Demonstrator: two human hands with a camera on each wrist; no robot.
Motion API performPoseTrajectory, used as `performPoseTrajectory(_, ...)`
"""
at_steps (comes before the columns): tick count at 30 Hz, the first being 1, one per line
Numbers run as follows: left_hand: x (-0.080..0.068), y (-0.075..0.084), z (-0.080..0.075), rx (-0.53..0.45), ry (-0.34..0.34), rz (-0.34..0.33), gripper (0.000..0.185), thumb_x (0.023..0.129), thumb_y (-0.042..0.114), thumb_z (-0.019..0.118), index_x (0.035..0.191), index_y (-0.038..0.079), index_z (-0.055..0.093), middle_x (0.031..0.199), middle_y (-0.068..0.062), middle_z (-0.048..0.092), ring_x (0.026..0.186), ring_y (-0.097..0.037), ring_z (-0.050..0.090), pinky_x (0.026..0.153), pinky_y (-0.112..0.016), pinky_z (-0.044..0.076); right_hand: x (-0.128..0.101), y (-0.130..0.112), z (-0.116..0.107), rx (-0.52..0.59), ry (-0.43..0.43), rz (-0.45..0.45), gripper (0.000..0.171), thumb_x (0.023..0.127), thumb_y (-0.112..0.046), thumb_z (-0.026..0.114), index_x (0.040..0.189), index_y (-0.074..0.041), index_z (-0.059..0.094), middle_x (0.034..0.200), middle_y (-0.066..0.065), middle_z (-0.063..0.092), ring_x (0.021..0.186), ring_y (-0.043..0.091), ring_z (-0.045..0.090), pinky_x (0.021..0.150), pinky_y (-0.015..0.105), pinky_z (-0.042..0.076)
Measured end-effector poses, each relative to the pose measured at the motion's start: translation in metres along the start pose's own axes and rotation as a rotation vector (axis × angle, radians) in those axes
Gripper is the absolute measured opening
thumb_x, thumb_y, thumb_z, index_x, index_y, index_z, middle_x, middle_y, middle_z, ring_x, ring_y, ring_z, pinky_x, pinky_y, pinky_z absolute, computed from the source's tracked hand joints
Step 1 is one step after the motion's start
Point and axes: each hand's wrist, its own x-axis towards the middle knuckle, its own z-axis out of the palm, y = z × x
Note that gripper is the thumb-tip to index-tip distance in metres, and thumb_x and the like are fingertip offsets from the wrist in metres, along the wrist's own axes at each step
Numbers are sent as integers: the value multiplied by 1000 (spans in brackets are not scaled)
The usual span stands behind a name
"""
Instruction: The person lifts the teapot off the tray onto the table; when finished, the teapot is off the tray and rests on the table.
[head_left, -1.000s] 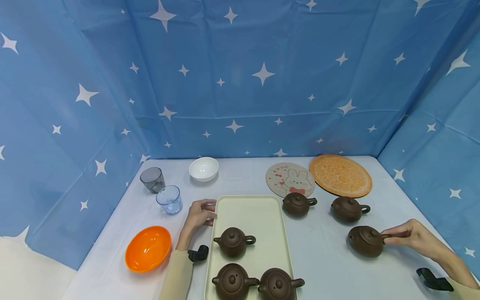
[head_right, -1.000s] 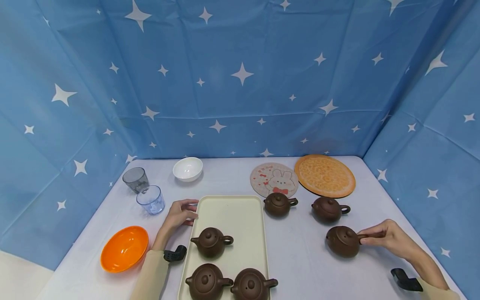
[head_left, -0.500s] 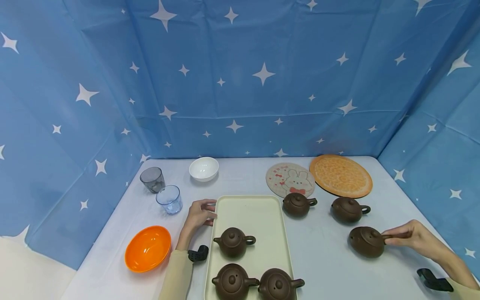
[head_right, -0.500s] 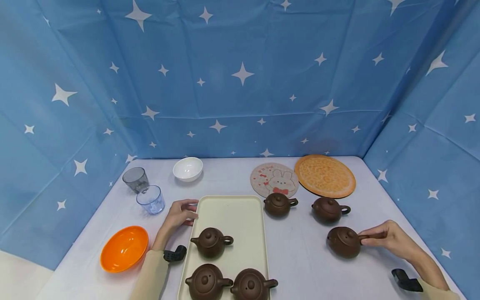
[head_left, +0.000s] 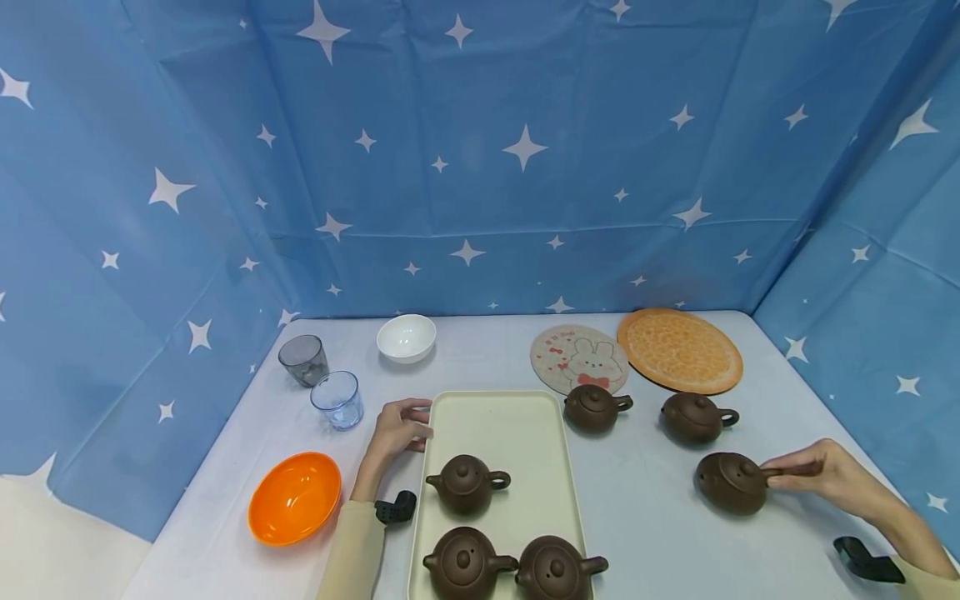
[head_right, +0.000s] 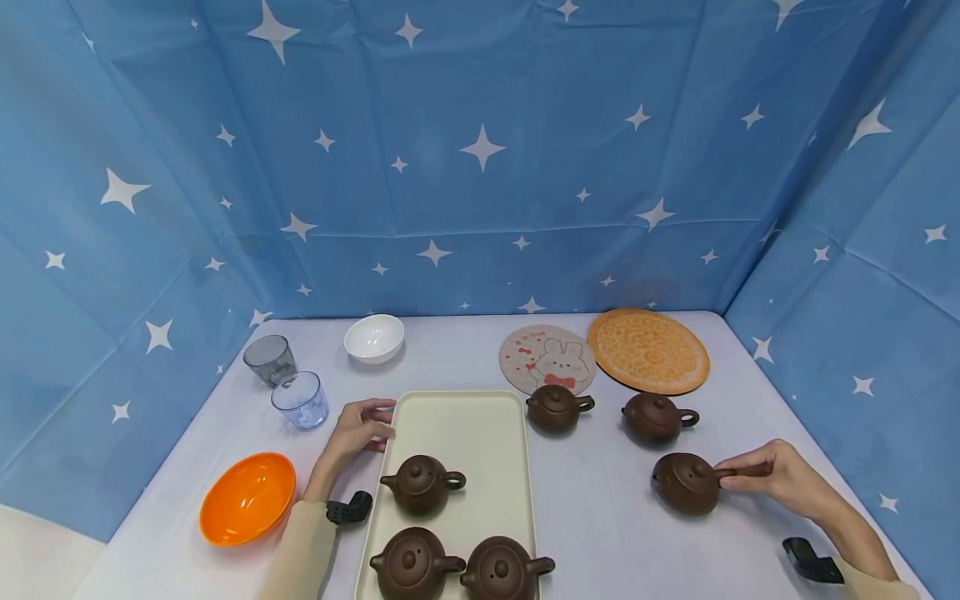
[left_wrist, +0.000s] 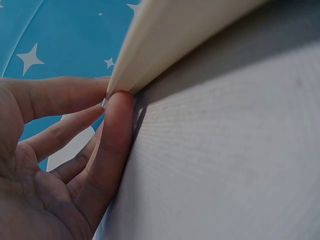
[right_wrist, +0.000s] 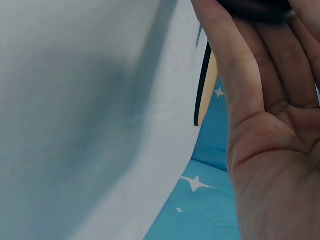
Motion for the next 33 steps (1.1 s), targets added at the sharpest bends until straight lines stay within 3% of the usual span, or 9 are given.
performPoseTrajectory(8,-1,0,0,-1,-6,-6,53,68,-13,66,120,-3,63,93,-18,66,58,-18,63,51,-34,60,-1,-3,3,-63,31,75,19,87,4,62,101,0,75,95,-15,72,86,-1,67,65,18,57)
performPoseTrajectory(16,1,-1,0,-2,0,-4,52,69,-13,65,120,-2,63,92,-16,66,58,-17,62,51,-33,60,3,-9,5,-159,170,40,15,87,5,62,97,3,74,91,-13,72,82,-1,67,62,17,56)
performPoseTrajectory(24,0,-1,-1,-2,-6,2,53,69,-14,66,120,-3,63,92,-18,66,58,-17,62,50,-33,60,16,-27,11,-171,259,116,20,90,-5,63,103,10,69,91,-7,74,83,0,68,66,15,55)
performPoseTrajectory(33,1,-1,-1,-16,-7,3,53,68,-13,66,120,-2,63,92,-16,67,60,-16,63,51,-34,60,42,-55,26,-161,283,6,18,88,-2,65,102,9,69,91,-6,74,85,-3,67,69,11,55)
